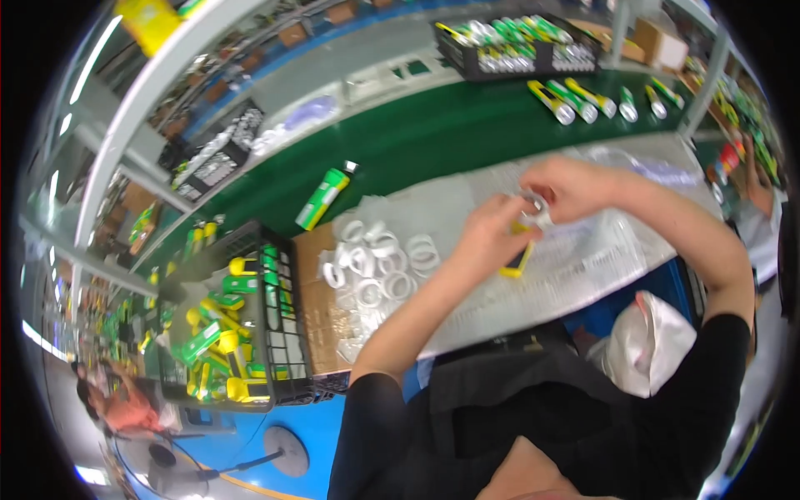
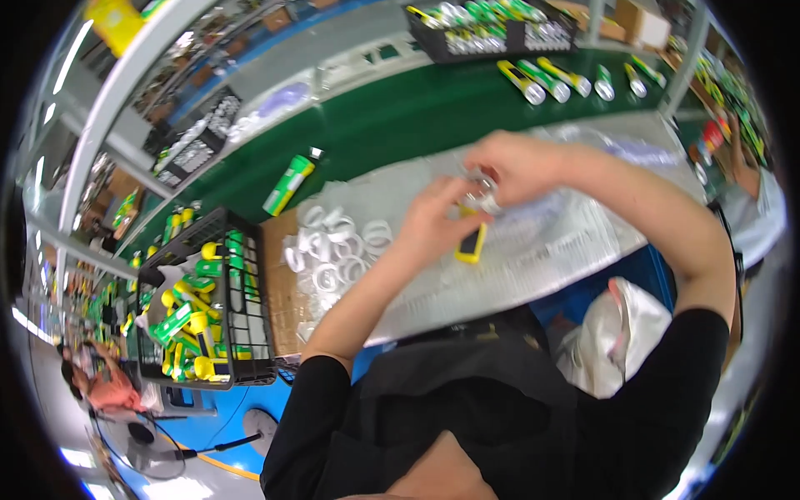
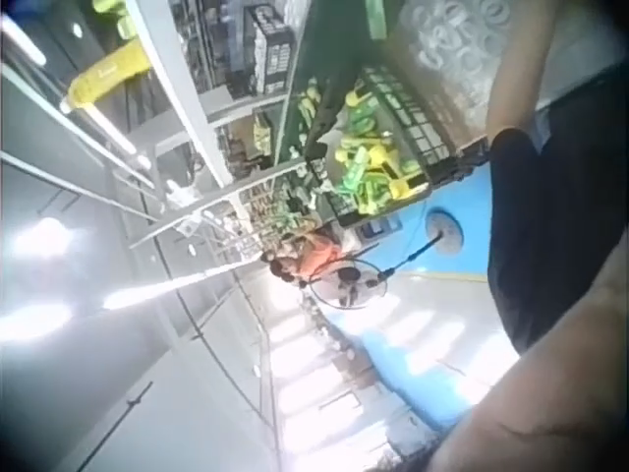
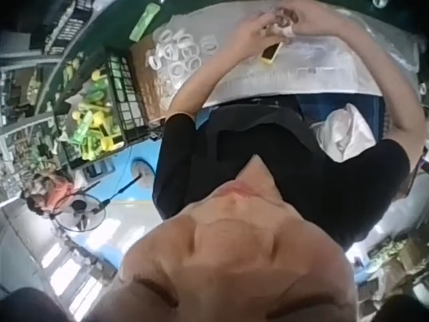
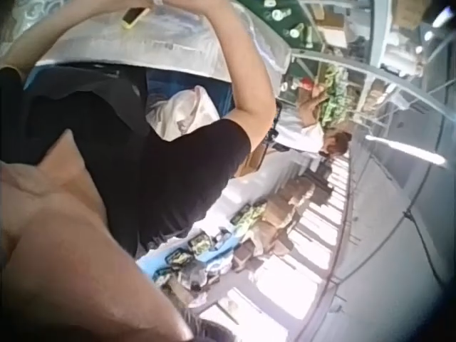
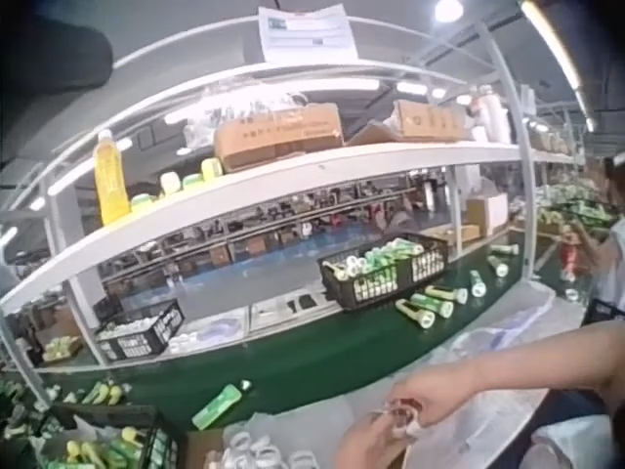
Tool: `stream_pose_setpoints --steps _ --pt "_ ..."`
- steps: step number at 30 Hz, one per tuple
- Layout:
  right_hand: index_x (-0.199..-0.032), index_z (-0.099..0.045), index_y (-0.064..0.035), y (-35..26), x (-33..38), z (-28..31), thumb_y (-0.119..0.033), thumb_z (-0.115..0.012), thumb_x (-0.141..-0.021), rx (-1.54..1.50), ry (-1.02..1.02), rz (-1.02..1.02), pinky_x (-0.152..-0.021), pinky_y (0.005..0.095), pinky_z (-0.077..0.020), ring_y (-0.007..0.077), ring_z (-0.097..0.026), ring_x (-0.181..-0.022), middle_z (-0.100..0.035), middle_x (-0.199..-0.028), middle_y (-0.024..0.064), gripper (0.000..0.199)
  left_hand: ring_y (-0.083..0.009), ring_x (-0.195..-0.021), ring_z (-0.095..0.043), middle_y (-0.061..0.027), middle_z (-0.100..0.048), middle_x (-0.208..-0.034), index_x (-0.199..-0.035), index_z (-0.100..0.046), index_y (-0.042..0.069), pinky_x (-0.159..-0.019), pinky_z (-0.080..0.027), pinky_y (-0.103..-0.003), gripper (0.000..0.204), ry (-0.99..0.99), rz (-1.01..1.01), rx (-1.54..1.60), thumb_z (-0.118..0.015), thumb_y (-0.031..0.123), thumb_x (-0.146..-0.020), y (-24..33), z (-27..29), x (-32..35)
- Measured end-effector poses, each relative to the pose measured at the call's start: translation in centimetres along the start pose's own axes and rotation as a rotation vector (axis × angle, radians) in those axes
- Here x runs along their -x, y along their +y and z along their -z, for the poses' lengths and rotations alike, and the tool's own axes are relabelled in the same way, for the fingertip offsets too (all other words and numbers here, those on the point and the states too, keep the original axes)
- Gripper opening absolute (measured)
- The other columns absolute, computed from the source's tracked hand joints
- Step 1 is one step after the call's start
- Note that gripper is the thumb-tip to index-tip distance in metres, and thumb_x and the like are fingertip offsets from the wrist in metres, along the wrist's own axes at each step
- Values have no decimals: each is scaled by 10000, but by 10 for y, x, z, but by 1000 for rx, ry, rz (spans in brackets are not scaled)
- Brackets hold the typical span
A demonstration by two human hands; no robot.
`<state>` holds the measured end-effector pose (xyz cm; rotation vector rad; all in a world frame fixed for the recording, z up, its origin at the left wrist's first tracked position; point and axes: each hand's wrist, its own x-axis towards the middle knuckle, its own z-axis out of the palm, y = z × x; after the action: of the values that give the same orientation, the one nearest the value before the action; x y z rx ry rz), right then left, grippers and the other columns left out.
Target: Assemble portable flashlights by attaching lens caps and reflectors to the flashlight bodies.
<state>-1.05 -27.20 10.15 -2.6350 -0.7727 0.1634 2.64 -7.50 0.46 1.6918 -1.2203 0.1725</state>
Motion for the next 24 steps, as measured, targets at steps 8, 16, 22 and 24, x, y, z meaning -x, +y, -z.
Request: stream_pose_setpoints --steps 8,16,22,24 --pt "-921 -634 41 -17 -7 -10 -536 -692 -722 286 27 -548 -629 441 -510 353 -650 -719 -655 -779 176 613 -241 -835 -642 -86 -653 -963 -1038 -648 99 -682 -519 -340 403 16 111 -55 -853 164 -697 3 4 -4" --pt "-952 -584 8 -26 0 -10 -432 -734 -741 138 17 -405 -628 394 -479 331 -635 -765 -639 -847 166 511 -237 -838 -643 -68 -662 -970 -1029 -646 132 -658 -521 -344 396 16 43 -41 -852 155 -692 1 4 3" --pt "-915 -561 -17 6 10 -25 -408 -804 -686 -131 175 -143 -558 386 -451 271 -578 -626 -586 -699 128 515 -233 -800 -636 -67 -632 -894 -1008 -659 147 -651 -516 -359 376 42 35 -81 -854 165 -688 5 1 0" --pt "-926 -564 -10 3 10 -21 -407 -803 -687 -136 161 -103 -569 380 -460 267 -583 -639 -593 -714 134 522 -235 -795 -636 -65 -627 -880 -1002 -663 149 -647 -513 -359 369 42 24 -89 -854 167 -687 5 0 3"
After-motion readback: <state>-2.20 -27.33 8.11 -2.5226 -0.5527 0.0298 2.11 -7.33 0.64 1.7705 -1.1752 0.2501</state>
